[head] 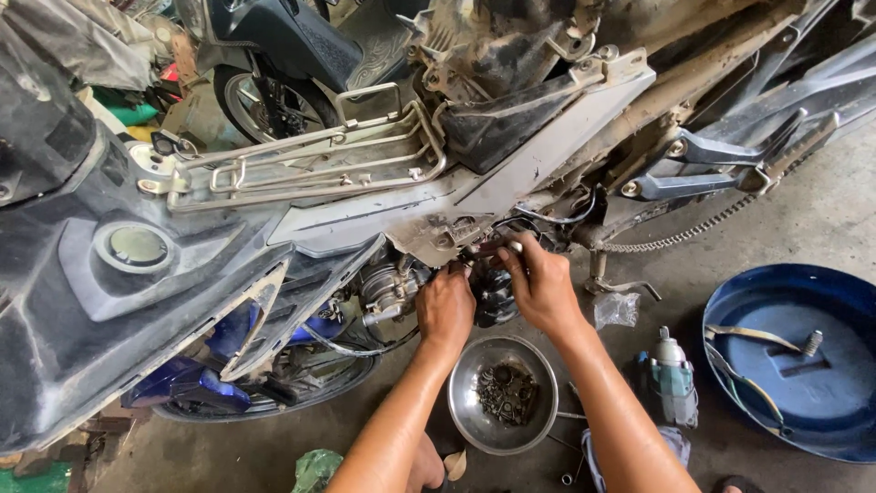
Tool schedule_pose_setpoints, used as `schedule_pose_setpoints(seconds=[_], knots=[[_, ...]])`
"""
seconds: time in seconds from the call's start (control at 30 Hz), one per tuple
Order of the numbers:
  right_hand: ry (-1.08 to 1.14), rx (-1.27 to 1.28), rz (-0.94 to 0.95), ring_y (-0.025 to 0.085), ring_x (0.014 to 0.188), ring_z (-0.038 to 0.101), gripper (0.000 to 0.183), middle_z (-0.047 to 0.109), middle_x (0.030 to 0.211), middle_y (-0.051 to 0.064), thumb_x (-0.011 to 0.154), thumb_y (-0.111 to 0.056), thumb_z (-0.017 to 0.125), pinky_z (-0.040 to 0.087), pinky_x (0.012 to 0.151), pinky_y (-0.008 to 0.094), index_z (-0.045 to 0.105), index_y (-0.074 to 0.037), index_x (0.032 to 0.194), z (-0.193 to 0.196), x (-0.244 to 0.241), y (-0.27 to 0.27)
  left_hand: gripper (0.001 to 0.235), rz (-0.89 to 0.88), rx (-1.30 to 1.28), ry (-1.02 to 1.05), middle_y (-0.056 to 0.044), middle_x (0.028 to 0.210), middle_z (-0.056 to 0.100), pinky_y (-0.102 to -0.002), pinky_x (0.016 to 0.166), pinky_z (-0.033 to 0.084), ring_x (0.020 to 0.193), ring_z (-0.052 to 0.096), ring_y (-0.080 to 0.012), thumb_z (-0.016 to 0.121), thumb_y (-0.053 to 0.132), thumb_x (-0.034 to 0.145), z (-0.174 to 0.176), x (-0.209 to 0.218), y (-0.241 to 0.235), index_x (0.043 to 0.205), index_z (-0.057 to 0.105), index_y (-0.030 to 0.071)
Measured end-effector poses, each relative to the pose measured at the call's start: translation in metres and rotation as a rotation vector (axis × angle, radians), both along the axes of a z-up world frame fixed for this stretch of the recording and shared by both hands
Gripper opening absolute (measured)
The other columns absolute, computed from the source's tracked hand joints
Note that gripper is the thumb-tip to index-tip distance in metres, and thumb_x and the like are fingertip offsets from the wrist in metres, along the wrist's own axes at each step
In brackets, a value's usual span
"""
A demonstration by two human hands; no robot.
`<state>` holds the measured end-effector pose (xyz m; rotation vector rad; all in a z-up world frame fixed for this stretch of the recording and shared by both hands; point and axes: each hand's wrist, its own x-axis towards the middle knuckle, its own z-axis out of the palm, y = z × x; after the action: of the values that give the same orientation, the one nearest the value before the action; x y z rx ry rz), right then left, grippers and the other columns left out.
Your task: The person is working on the engine of a motorcycle, using a wrench to tighten bolts on a component. They also use pliers to handle small parts and wires, placing loose hardware into a metal bowl.
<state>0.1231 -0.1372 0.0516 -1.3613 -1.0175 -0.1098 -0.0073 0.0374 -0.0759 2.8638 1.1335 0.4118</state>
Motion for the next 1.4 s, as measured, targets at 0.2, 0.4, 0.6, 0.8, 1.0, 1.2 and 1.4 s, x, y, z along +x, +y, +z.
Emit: schedule_pose_setpoints(seconds=[0.2, 0.4, 0.6, 0.8, 1.0, 1.2, 1.4], knots=[[0.153, 0.113, -0.101, 0.039, 0.076, 0.074, 0.010, 0.076, 0.086, 0.017, 0.101, -0.006, 0.061, 0.057, 0.067, 0.043, 0.064, -0.006, 0.110, -0.014, -0.028, -0.011, 0.029, -0.007, -0.003, -0.037, -0.018, 0.094, 0.075, -0.052, 0.071, 0.061, 0.085, 0.076, -0.0404, 0.050, 0.020, 0.102, 0.071, 0.006, -0.033, 0.105, 0.073, 0.003], [0.478, 0.352, -0.007, 0.031, 0.084, 0.078, 0.012, 0.077, 0.102, 0.024, 0.105, -0.004, 0.054, 0.063, 0.075, 0.042, 0.064, 0.003, 0.107, -0.041, -0.042, -0.001, 0.024, -0.014, 0.091, -0.048, -0.014, 0.084, 0.074, -0.047, 0.065, 0.060, 0.077, 0.076, -0.0358, 0.053, 0.023, 0.101, 0.031, 0.010, -0.014, 0.094, 0.071, 0.009], [0.946, 0.682, 0.071, 0.028, 0.090, 0.076, 0.013, 0.072, 0.113, 0.029, 0.108, -0.010, 0.052, 0.064, 0.081, 0.034, 0.056, 0.002, 0.109, -0.085, -0.061, 0.017, 0.024, 0.001, 0.158, -0.054, -0.011, 0.078, 0.073, -0.044, 0.061, 0.060, 0.072, 0.076, -0.0328, 0.054, 0.024, 0.099, 0.054, 0.010, -0.025, 0.088, 0.070, 0.010], [1.127, 0.640, 0.062, 0.030, 0.095, 0.075, 0.014, 0.072, 0.114, 0.028, 0.105, -0.008, 0.055, 0.063, 0.088, 0.037, 0.059, 0.005, 0.110, -0.088, -0.067, 0.007, 0.021, 0.037, 0.159, -0.040, -0.010, 0.077, 0.074, -0.043, 0.062, 0.061, 0.073, 0.077, -0.0312, 0.058, 0.027, 0.097, 0.064, 0.010, -0.031, 0.089, 0.072, 0.013], [0.660, 0.327, -0.027, 0.024, 0.082, 0.072, 0.016, 0.074, 0.094, 0.020, 0.106, -0.013, 0.060, 0.059, 0.079, 0.040, 0.067, 0.001, 0.105, -0.061, -0.047, -0.010, 0.015, 0.084, 0.134, -0.075, -0.013, 0.075, 0.073, -0.047, 0.063, 0.060, 0.073, 0.076, -0.0344, 0.065, 0.025, 0.093, 0.109, 0.011, -0.061, 0.091, 0.072, 0.012], [0.139, 0.049, -0.080, 0.030, 0.069, 0.073, 0.007, 0.073, 0.074, 0.009, 0.101, -0.016, 0.069, 0.056, 0.066, 0.038, 0.069, -0.011, 0.097, -0.037, -0.005, -0.004, 0.021, 0.066, 0.210, -0.153, -0.012, 0.077, 0.073, -0.050, 0.062, 0.061, 0.071, 0.076, -0.0346, 0.066, 0.032, 0.094, 0.077, 0.006, -0.048, 0.107, 0.072, 0.017], [0.391, 0.122, -0.177, 0.016, 0.072, 0.063, 0.014, 0.070, 0.077, 0.011, 0.105, -0.023, 0.065, 0.053, 0.076, 0.036, 0.069, -0.011, 0.097, -0.050, -0.024, -0.005, 0.019, 0.043, 0.301, -0.159, -0.009, 0.076, 0.071, -0.048, 0.056, 0.060, 0.067, 0.075, -0.0331, 0.060, 0.029, 0.099, 0.068, 0.010, -0.047, 0.101, 0.072, 0.015]])
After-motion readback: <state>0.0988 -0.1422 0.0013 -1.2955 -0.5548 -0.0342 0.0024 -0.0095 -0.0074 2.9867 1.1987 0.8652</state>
